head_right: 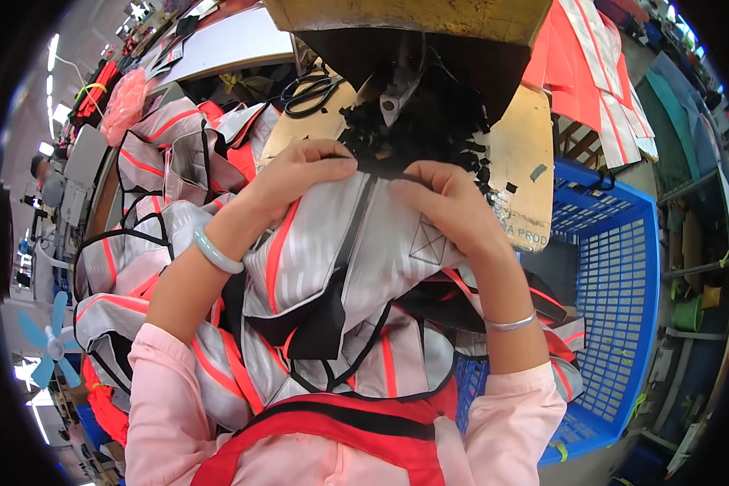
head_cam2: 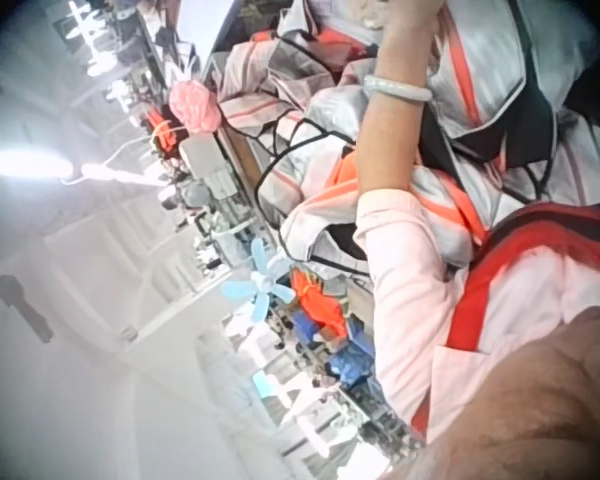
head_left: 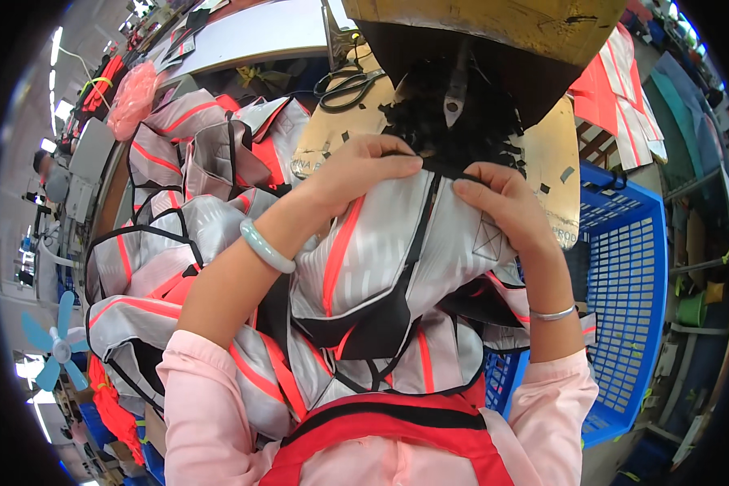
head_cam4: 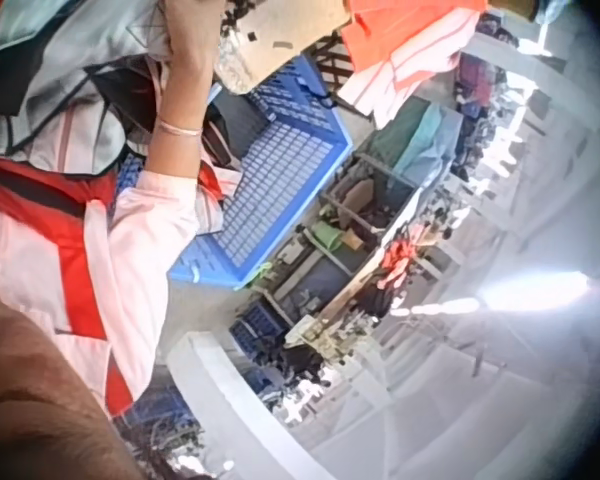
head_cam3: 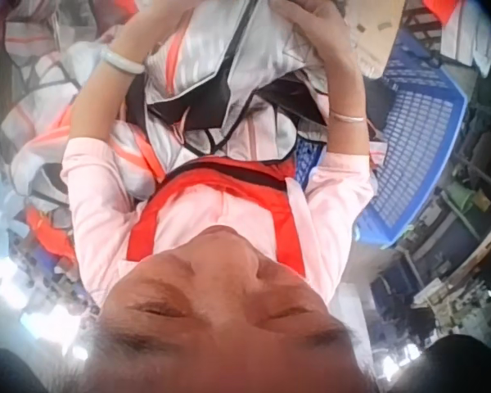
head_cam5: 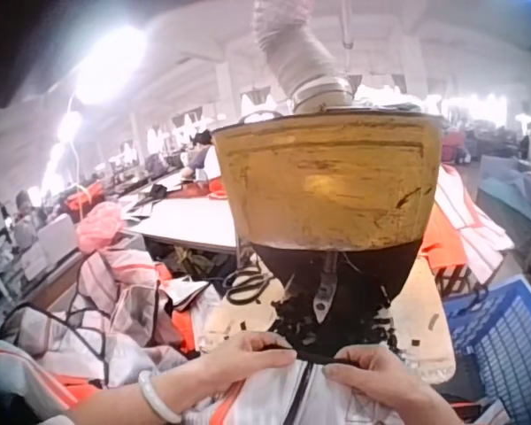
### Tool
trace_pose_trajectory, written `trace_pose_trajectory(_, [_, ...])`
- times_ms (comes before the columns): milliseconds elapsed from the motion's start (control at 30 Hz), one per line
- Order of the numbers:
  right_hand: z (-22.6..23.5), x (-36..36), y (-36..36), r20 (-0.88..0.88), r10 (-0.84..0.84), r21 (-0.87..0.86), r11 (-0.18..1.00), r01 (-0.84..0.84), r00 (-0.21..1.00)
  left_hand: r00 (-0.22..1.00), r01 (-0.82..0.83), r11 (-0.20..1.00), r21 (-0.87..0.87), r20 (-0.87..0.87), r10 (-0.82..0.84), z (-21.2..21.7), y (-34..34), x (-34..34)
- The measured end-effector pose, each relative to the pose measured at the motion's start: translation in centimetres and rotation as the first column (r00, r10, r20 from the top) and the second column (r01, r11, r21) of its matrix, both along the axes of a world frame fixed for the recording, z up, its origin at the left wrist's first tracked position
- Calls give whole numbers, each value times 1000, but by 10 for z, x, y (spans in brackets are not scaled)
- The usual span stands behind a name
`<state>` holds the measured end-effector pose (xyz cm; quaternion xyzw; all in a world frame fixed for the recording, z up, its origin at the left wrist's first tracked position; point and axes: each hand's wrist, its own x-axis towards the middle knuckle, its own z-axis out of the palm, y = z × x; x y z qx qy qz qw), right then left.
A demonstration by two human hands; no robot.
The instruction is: The person uses a sewing machine to stitch a black strap onto the edge of a grey and red fabric bag. They repeatedly pick up bags from a pile, align the strap, feed the fabric through the machine, and place the finished items into a blue basket.
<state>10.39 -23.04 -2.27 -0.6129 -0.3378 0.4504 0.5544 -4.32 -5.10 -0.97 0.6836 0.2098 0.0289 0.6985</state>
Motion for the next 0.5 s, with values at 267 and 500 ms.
trace_pose_trajectory(267, [-2,22,16,7,-64,-18,998,64,998,997,-76,989,-124,19,79,-9,12,25])
trace_pose_trajectory(500, [-5,29,24,-2,-116,-34,993,116,993,997,-76,989,-131,12,78,-10,20,37])
